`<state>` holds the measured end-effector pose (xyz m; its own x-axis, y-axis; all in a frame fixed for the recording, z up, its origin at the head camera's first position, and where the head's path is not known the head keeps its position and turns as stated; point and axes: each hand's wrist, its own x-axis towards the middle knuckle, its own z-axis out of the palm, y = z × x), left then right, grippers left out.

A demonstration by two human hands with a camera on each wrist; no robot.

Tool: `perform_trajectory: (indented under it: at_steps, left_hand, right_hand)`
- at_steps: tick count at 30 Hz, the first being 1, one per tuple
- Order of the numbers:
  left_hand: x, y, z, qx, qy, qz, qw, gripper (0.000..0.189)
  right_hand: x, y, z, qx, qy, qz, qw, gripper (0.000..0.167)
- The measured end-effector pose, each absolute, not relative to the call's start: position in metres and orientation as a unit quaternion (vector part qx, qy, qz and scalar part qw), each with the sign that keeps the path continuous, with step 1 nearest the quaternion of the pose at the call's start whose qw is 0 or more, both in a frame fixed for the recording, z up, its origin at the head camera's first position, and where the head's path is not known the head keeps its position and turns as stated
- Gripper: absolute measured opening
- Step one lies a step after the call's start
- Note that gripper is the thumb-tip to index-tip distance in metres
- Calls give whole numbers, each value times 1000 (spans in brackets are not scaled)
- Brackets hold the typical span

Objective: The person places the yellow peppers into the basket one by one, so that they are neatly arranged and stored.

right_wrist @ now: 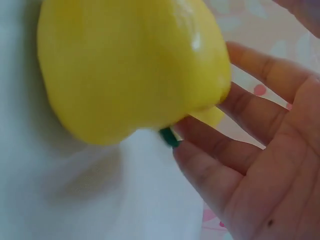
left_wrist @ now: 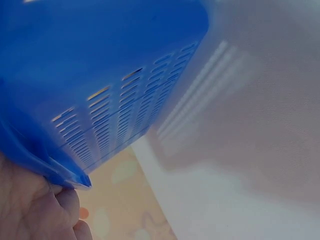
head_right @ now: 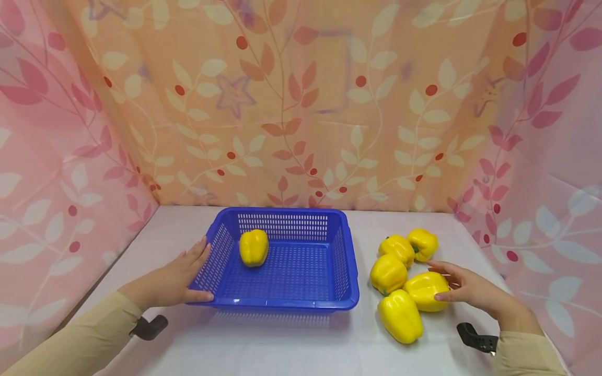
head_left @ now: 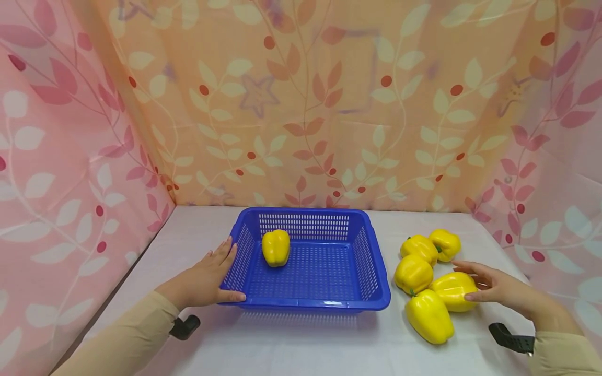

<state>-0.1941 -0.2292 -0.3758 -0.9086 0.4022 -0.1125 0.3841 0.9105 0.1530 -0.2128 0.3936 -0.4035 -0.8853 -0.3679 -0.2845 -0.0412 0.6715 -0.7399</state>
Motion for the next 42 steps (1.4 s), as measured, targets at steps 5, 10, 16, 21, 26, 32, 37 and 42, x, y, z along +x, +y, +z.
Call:
perform_trajectory:
  at_steps: [5,10,16,21,26,32,37,42]
  left_hand:
    - [-194,-229,-376,201,975,65,69,118]
    - [-194,-229,-377,200,975,62,68,118]
    - [-194,-228,-377,196,976,64,69,119]
    - [-194,-228,-377,199,976,61,66,119]
    - [-194,-229,-377,200,976,61,63,119]
    - [-194,-228,-376,201,976,62,64,119]
    - [-193,-229,-376,205,975,65,62,119]
    - [-194,-230,-378,209,974,62,57,119]
  right_hand:
    - [-211,396,-411,-101,891,-389,210,78]
    - [-210,397,-418,-99,889,-394,212,80]
    - [-208,396,-426,-100,886,-403,206,82]
    - [-208,398,-432,-100,891,-399,193,83]
    - [-209,399,-436,-90,897,-389,190,84]
    - [-210,399,-439,-81,902,-380,188,82]
    - [-210,400,-441,-78,901,-383,187,81]
    - [-210,399,-441,-76,898,-395,177,77]
